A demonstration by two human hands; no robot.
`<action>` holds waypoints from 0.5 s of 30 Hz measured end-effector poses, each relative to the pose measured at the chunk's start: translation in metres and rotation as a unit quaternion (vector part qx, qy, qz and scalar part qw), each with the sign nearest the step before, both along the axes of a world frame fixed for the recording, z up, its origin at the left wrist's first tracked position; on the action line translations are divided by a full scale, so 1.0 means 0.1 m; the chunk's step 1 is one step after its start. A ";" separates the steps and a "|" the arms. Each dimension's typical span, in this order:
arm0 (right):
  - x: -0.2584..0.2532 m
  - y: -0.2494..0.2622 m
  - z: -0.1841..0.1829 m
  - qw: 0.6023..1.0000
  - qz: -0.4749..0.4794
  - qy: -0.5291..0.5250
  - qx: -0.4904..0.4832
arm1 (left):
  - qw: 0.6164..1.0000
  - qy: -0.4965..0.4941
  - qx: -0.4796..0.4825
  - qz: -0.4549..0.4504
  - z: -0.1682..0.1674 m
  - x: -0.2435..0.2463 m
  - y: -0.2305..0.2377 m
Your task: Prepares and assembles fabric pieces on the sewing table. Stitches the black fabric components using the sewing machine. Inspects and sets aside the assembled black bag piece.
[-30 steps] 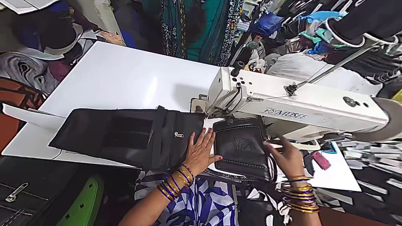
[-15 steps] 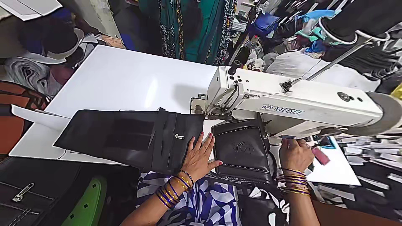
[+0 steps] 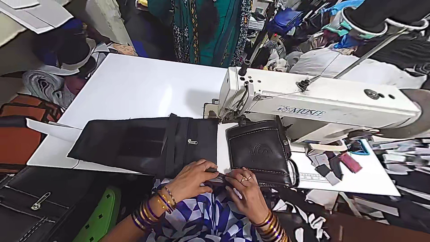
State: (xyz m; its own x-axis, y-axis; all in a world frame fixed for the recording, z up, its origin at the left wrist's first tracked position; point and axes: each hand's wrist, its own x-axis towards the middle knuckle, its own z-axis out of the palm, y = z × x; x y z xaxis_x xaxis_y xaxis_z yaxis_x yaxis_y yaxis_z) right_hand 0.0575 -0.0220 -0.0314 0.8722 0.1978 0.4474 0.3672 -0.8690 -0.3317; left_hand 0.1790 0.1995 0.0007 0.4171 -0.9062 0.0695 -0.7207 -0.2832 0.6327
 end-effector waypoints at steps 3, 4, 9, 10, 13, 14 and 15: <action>0.00 0.00 -0.02 1.000 -0.005 0.003 -0.015 | 0.988 -0.131 -0.077 0.010 -0.28 -0.07 0.05; 0.00 0.00 -0.03 1.000 -0.005 0.004 -0.024 | 0.987 -0.139 -0.078 0.007 -0.29 -0.06 0.04; 0.13 -0.01 -0.05 0.998 -0.021 -0.027 -0.045 | 0.978 -0.203 -0.050 -0.019 -0.21 0.10 -0.05; 0.16 -0.01 -0.05 0.998 -0.025 -0.031 -0.046 | 0.977 -0.205 -0.052 -0.024 -0.22 0.14 -0.06; 0.30 -0.04 -0.07 0.998 -0.035 -0.039 -0.045 | 0.984 -0.166 -0.055 -0.033 -0.23 0.29 -0.08; 0.34 -0.05 -0.07 0.997 -0.038 -0.039 -0.046 | 0.985 -0.159 -0.055 -0.035 -0.24 0.34 -0.09; 0.39 -0.06 -0.07 0.997 -0.039 -0.040 -0.047 | 0.986 -0.155 -0.053 -0.037 -0.24 0.39 -0.10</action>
State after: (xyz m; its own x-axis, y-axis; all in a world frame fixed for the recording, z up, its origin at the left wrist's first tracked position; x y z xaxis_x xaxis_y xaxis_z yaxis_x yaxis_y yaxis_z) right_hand 0.0965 -0.0278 -0.0382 0.8491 0.1755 0.4983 0.3196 -0.9217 -0.2200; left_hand 0.2180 0.1891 -0.0236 0.2930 -0.9145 0.2789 -0.9008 -0.1663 0.4012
